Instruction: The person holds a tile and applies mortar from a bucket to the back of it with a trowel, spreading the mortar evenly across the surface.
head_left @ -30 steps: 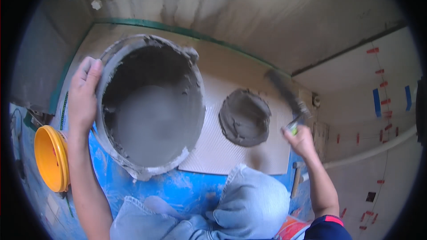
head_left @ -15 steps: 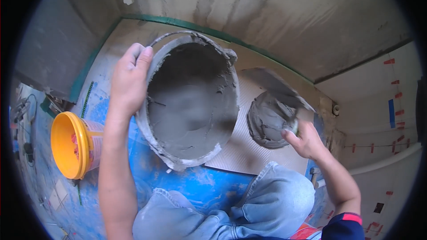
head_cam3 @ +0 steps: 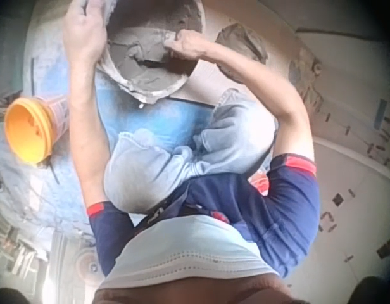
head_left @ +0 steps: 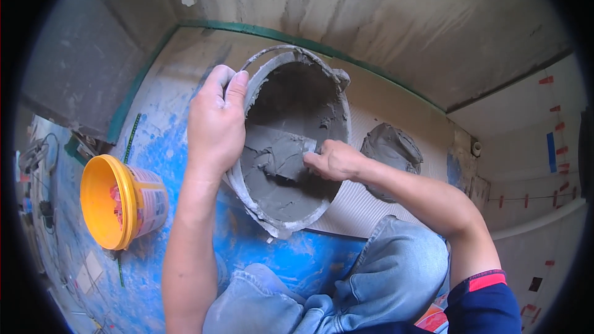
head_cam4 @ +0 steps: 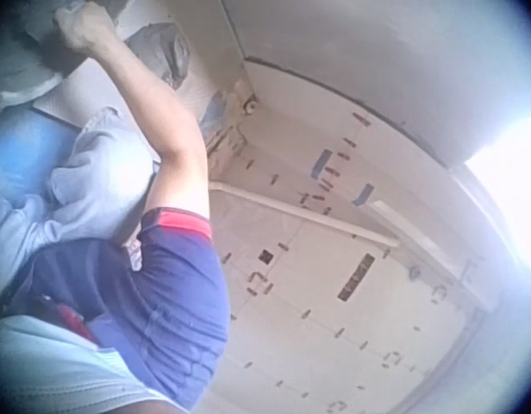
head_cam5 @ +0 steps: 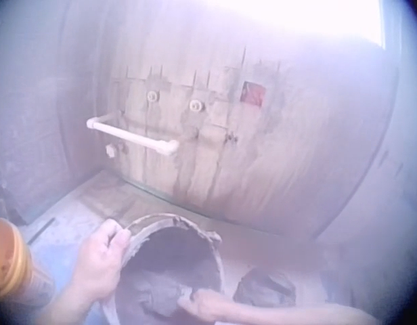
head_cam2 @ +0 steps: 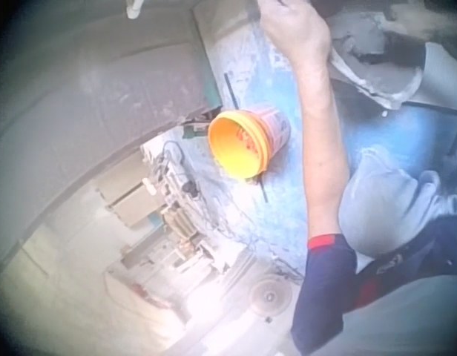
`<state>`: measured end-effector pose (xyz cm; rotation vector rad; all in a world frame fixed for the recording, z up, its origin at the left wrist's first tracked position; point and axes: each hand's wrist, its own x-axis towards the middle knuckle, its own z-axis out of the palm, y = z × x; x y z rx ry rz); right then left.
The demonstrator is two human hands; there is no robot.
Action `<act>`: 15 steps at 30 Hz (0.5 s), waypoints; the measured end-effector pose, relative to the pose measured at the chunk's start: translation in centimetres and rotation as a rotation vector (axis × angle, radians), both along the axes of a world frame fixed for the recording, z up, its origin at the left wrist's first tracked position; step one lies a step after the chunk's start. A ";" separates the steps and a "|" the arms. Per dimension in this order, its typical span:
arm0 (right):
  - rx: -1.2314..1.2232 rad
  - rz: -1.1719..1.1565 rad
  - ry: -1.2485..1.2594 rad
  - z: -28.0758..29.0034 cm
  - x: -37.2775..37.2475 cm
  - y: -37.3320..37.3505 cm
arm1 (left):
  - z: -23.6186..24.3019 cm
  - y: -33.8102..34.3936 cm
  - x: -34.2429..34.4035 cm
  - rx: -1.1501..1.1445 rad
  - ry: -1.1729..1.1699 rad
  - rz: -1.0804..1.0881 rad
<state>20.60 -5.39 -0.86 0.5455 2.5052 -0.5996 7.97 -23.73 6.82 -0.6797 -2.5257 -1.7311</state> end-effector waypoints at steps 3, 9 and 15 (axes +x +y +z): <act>-0.579 -0.278 -0.046 1.3 1.6 -0.3 | -0.2 0.2 -0.3 -0.012 -0.013 -0.023; -0.829 -0.324 -0.035 3.4 4.2 1.4 | -0.6 -0.5 -1.3 -0.089 0.020 -0.027; -0.818 -0.236 0.272 9.4 11.4 8.6 | -0.2 -1.7 -2.3 -0.028 -0.056 -0.086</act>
